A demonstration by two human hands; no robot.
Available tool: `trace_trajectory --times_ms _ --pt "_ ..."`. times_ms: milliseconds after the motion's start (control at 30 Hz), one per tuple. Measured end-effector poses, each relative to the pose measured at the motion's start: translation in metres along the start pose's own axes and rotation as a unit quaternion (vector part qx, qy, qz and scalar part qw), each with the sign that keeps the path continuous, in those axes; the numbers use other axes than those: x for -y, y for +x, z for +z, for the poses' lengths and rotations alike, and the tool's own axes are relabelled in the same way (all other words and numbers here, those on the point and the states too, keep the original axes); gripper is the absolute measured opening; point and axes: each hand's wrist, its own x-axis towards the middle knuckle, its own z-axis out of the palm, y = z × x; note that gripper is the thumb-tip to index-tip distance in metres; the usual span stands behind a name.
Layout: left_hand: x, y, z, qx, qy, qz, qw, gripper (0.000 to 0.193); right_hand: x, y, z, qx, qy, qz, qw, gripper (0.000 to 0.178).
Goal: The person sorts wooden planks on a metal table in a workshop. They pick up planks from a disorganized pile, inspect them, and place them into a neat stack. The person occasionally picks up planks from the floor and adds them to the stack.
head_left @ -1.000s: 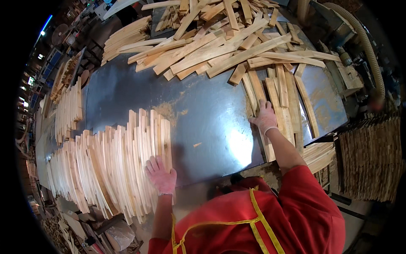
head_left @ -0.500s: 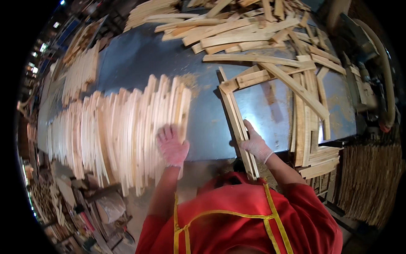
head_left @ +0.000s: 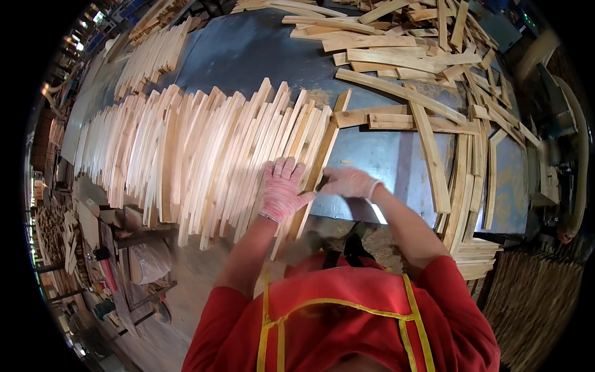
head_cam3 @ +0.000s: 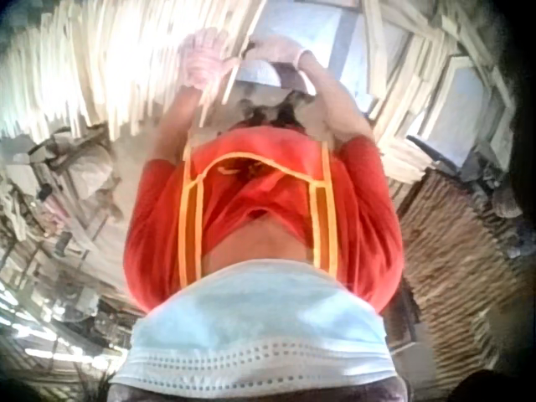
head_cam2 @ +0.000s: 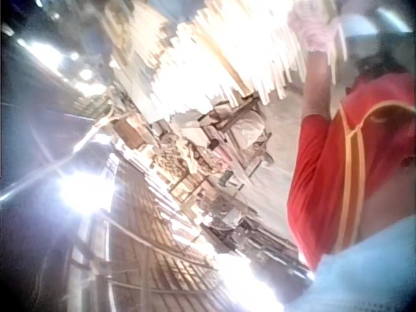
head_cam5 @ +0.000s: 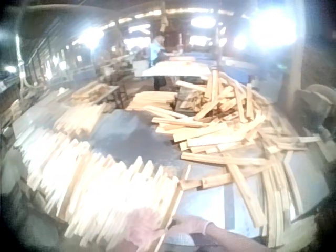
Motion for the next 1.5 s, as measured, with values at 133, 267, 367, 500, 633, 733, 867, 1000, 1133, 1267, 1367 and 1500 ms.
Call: trace_trajectory --times_ms 133,267,367,500,633,733,867,1000,1133,1267,1367,1500 --pt "-0.012 0.001 -0.017 0.014 0.037 -0.014 0.999 0.091 -0.038 -0.041 -0.073 -0.414 -0.201 0.034 0.887 0.059" --pt "-0.032 0.017 -0.026 0.111 0.050 -0.104 0.987 0.098 -0.107 -0.080 -0.112 -0.386 -0.321 0.247 0.829 0.073" --pt "-0.059 0.029 -0.038 0.147 0.045 -0.155 0.976 0.102 -0.165 -0.091 -0.102 -0.369 -0.159 0.278 0.872 0.076" --pt "-0.058 0.015 -0.026 0.133 0.108 -0.116 0.978 0.100 -0.206 -0.108 -0.092 -0.419 -0.147 0.261 0.858 0.083" --pt "-0.049 0.022 -0.040 0.180 0.096 -0.121 0.971 0.084 -0.230 -0.145 -0.081 -0.499 0.092 0.223 0.833 0.084" --pt "-0.031 0.005 -0.015 0.128 0.078 -0.131 0.980 0.071 -0.171 -0.162 -0.053 -0.569 0.417 0.137 0.696 0.075" --pt "-0.023 -0.004 -0.028 0.087 0.046 -0.080 0.992 0.062 -0.146 -0.154 0.022 -0.543 0.543 0.082 0.635 0.064" --pt "-0.033 -0.008 -0.011 0.021 0.087 -0.066 0.994 0.061 -0.090 -0.108 0.100 -0.571 0.661 0.080 0.480 0.076" --pt "-0.024 -0.009 -0.002 -0.007 0.027 -0.043 0.999 0.062 -0.062 -0.070 0.169 -0.471 0.604 0.144 0.626 0.073" --pt "-0.021 -0.012 0.000 -0.004 -0.003 -0.044 0.999 0.066 -0.030 -0.030 0.162 -0.373 0.527 0.143 0.750 0.092" --pt "-0.021 -0.016 0.005 -0.024 -0.007 -0.047 0.999 0.067 -0.009 -0.010 0.148 -0.367 0.505 0.106 0.774 0.089" --pt "-0.030 -0.016 0.005 -0.023 0.025 -0.047 0.998 0.063 -0.019 -0.006 0.168 -0.417 0.464 0.052 0.780 0.066"
